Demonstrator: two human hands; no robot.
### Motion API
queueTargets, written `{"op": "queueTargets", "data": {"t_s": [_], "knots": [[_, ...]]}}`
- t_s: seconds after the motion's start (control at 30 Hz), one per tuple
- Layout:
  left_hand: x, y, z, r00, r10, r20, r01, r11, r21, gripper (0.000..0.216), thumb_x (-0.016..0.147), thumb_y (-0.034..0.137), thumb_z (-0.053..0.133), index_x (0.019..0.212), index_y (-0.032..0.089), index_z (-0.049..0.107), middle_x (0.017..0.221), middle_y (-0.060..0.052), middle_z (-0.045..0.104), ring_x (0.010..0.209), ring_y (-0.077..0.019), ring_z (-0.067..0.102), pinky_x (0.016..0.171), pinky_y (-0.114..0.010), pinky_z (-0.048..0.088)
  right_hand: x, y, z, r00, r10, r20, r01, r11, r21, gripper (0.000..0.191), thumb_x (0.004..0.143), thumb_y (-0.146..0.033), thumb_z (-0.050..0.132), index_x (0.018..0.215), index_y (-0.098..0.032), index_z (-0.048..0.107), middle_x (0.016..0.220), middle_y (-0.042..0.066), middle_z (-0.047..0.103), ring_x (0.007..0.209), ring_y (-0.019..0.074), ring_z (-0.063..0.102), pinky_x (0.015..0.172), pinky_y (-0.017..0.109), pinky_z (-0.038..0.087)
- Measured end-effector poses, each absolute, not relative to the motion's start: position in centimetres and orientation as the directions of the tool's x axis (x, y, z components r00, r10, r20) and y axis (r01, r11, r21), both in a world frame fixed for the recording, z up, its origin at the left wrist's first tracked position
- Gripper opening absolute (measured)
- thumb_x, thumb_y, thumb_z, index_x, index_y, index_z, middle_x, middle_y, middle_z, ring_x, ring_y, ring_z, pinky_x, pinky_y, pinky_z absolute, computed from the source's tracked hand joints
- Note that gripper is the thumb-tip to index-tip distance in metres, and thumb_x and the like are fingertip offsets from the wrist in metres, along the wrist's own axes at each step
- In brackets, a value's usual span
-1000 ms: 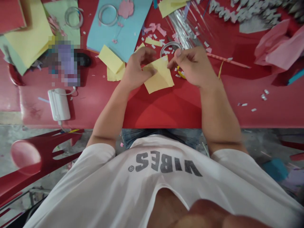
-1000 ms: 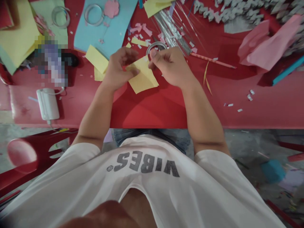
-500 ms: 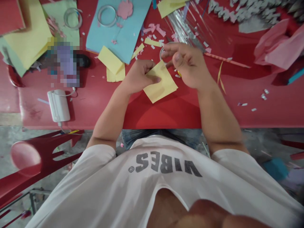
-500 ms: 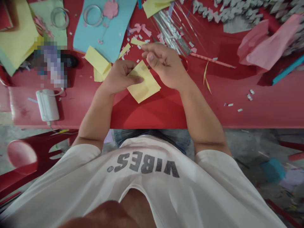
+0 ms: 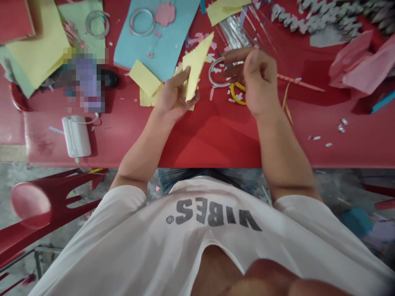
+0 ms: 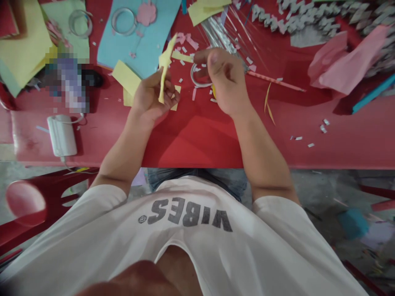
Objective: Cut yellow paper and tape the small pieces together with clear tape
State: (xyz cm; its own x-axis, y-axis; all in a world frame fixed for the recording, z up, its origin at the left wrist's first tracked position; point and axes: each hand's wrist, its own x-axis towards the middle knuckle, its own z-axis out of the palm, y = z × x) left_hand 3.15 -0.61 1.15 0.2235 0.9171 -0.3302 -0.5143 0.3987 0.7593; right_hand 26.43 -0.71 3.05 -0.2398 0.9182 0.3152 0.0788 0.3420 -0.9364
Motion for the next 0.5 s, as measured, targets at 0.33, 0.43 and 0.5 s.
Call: {"op": "queueTargets", "data": {"t_s": [0.33, 0.43, 0.5], "knots": [[4.3, -1.6, 1.7, 0.05, 0.999, 0.018, -0.436, 0.006, 0.9, 0.015, 0.096, 0.032, 0.072, 0.107, 0.023, 0.07, 0.108, -0.001, 0.076, 0.115, -0.0228, 0.073, 0.104, -0.041, 0.058, 25.6, -1.0, 4.3, -0.123, 0.953, 0.275, -0.128, 0.26, -0.957, 0.044, 0.09, -0.086, 0.06, 0.087, -0.047, 0.081, 0.101, -0.003, 0.076, 0.091, 0.0334, 0.076, 0.07, 0.05, 0.063], [4.6, -2.0, 2.1, 0.013, 1.0, 0.028, -0.38, -0.021, 0.925, 0.02, 0.089, 0.031, 0.078, 0.106, 0.029, 0.069, 0.112, 0.003, 0.077, 0.12, -0.0229, 0.07, 0.109, -0.041, 0.053, 25.2, -1.1, 4.1, -0.099, 0.96, 0.261, -0.117, 0.249, -0.961, 0.054, 0.09, -0.088, 0.058, 0.089, -0.041, 0.083, 0.093, 0.001, 0.076, 0.083, 0.0306, 0.075, 0.07, 0.047, 0.063], [4.8, -2.3, 2.6, 0.044, 0.999, 0.008, -0.34, 0.007, 0.94, 0.028, 0.083, 0.028, 0.081, 0.106, 0.033, 0.067, 0.112, 0.006, 0.077, 0.121, -0.0222, 0.068, 0.112, -0.041, 0.049, 25.0, -1.1, 3.9, -0.067, 0.961, 0.268, -0.11, 0.26, -0.959, 0.058, 0.092, -0.089, 0.053, 0.087, -0.039, 0.083, 0.086, 0.002, 0.075, 0.077, 0.0292, 0.074, 0.069, 0.045, 0.063]]}}
